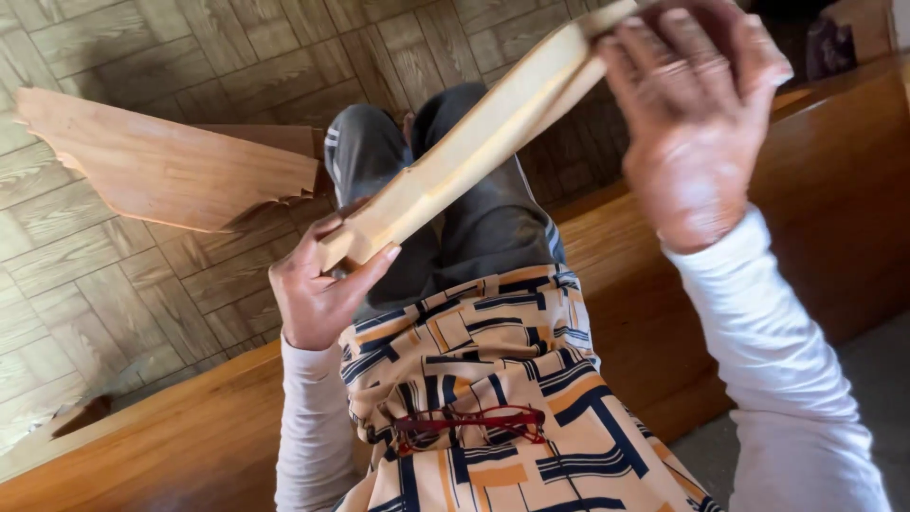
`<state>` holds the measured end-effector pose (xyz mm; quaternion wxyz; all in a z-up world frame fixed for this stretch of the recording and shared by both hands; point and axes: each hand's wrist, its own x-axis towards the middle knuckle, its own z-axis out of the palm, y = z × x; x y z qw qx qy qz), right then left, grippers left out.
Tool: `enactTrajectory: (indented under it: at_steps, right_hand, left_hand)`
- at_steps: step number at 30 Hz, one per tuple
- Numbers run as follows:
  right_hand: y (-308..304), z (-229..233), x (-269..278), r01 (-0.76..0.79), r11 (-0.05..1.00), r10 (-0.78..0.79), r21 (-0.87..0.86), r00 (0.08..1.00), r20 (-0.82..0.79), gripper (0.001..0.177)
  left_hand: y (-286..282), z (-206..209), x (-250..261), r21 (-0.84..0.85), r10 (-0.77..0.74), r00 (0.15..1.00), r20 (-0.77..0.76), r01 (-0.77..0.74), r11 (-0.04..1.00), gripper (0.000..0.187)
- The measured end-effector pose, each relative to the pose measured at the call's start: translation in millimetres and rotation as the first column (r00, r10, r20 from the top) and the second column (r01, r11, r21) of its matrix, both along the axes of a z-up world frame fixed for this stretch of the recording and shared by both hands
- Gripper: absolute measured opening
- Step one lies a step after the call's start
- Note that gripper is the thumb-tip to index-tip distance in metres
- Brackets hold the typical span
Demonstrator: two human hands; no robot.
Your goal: The person sands a small, light-colored wooden piece using a sanding block held in their right hand. They then switch to a larger, irregularly shaped wooden board and continue sanding its surface with the same block.
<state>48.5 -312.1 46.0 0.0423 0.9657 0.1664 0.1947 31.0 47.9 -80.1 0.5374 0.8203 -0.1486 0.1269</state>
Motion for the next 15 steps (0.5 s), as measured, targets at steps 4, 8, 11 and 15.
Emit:
enactTrajectory:
  at_steps: [4, 8, 11, 15]
  right_hand:
    - [4, 21, 9, -0.07, 0.958, 0.063, 0.278, 0.997, 0.032, 0.048]
    - [34, 19, 28, -0.147, 0.84, 0.215, 0.522, 0.974, -0.073, 0.055]
    - [67, 29, 35, -0.199, 0.876, 0.238, 0.44, 0.971, -0.036, 0.034]
    - [65, 16, 41, -0.332, 0.891, 0.383, 0.311, 0.916, -0.121, 0.06]
  left_hand:
    - [28, -18, 8, -0.132, -0.017, 0.969, -0.247, -0.017, 0.991, 0.05]
    - [47, -41, 11, -0.211, -0.094, 0.953, -0.287, 0.032, 0.977, 0.048]
    - [54, -50, 2, -0.114, -0.06, 0.945, -0.321, 0.025, 0.993, 0.051]
    - [49, -46, -4, -0.059, -0.075, 0.984, -0.161, 0.066, 0.996, 0.049]
